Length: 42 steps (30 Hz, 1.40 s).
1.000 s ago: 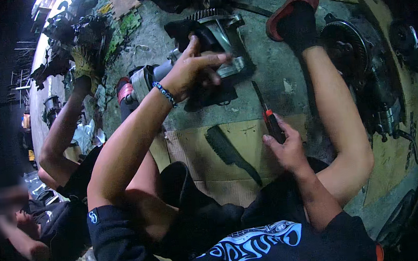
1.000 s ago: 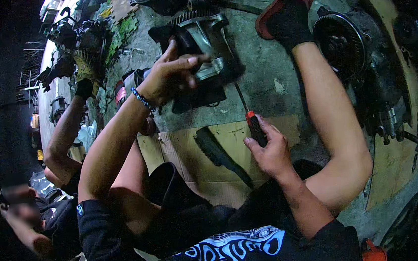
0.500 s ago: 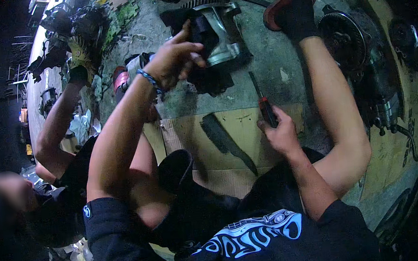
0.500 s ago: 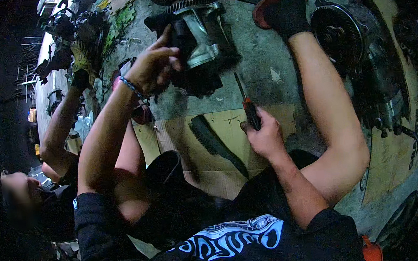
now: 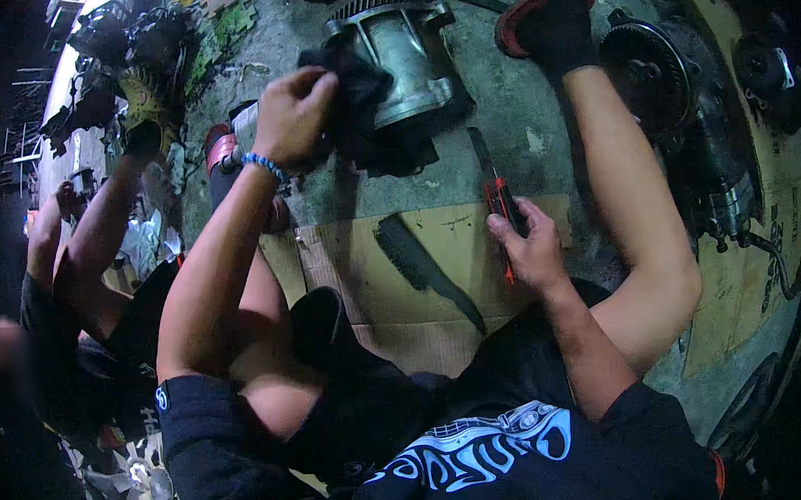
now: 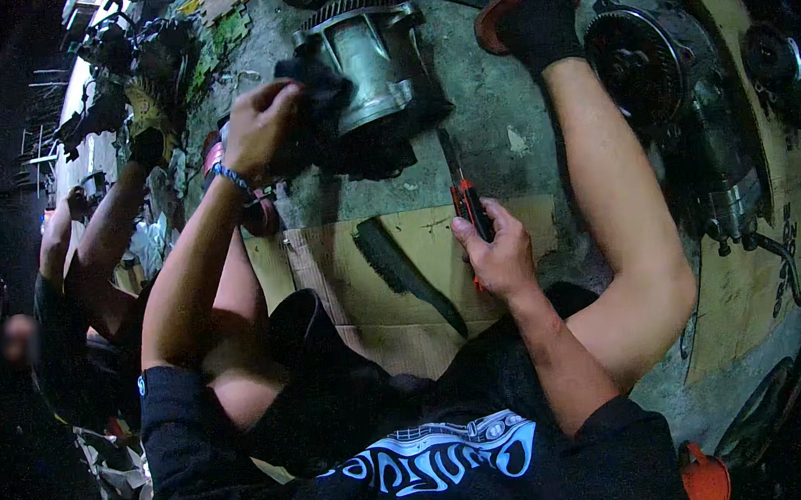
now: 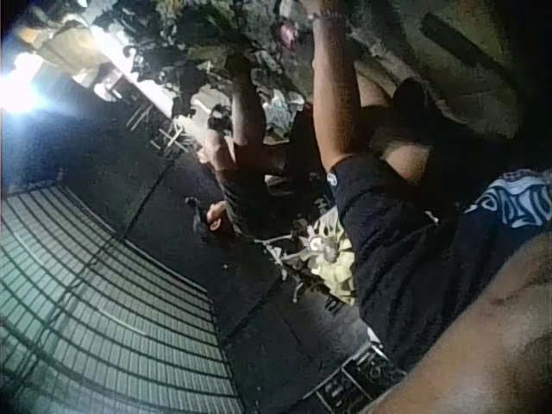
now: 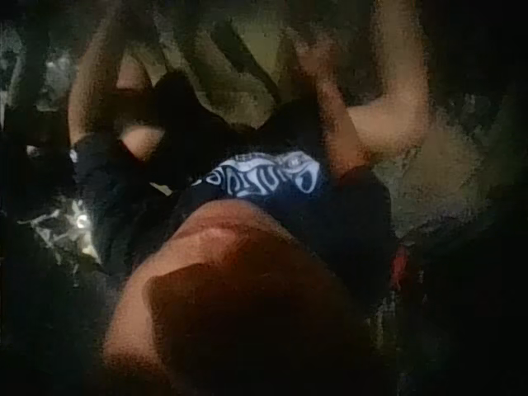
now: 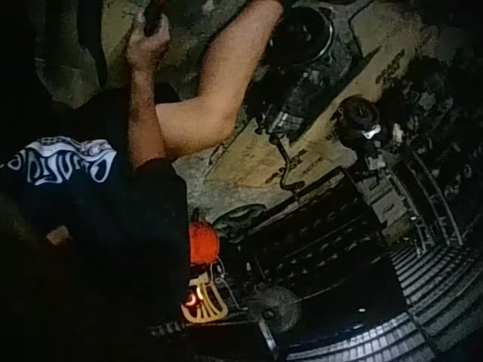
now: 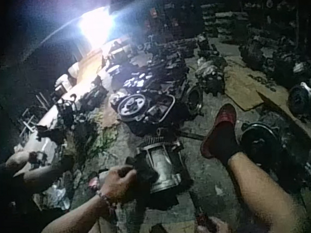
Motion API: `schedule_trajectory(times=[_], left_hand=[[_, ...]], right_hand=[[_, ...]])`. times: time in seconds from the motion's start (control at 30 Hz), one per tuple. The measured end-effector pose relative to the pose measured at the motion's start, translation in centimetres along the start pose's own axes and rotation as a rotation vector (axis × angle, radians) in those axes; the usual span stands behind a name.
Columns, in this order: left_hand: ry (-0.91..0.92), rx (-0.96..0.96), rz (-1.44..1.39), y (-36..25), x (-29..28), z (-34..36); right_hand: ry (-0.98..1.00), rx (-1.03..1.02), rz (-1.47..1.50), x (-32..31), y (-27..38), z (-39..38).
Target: Disassembling and cleaning a mechanical gear assembly, likely a differential, on a workshop floor using a knife and brush.
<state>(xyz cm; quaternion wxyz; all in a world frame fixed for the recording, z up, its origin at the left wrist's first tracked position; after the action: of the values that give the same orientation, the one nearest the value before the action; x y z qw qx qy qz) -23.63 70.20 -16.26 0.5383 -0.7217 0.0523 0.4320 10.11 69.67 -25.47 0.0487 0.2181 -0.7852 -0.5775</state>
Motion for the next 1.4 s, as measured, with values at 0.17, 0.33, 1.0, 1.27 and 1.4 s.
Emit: schedule_trajectory(times=[0.17,0.33,1.0,1.27,1.4], left_hand=[[-0.382,0.118,0.198,-1.3,-1.7,2.5],[-0.232,0.068,0.283,1.6,-1.2,4.5],[-0.373,0.808,0.403,-9.5,-0.1,1.9],[-0.295,0.716,0.6,-8.5,1.0,3.4],[-0.304,0.459,0.417,-6.7,0.3,4.5]], right_hand=[[0.013,0.034,0.027,0.5,-0.6,0.1],[0.038,0.001,-0.105,0.4,-1.1,0.2],[-0.045,-0.102,-0.173,-0.2,0.6,-0.3],[-0.011,-0.039,-0.154,-0.3,-0.1,0.0],[0.007,-0.036,-0.151,-0.1,0.3,-0.2]])
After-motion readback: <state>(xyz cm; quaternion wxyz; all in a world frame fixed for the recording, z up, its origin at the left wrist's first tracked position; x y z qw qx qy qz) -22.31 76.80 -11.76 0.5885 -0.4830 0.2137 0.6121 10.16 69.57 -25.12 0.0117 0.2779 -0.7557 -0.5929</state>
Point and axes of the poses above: each hand's wrist, its own z-axis towards the middle knuckle, its own x-axis out of the palm, y = z × x, the point moved 10 cm from there along z, towards the middle knuckle, and after that the axes turned 8 degrees about -y, right-handed, at the moved point
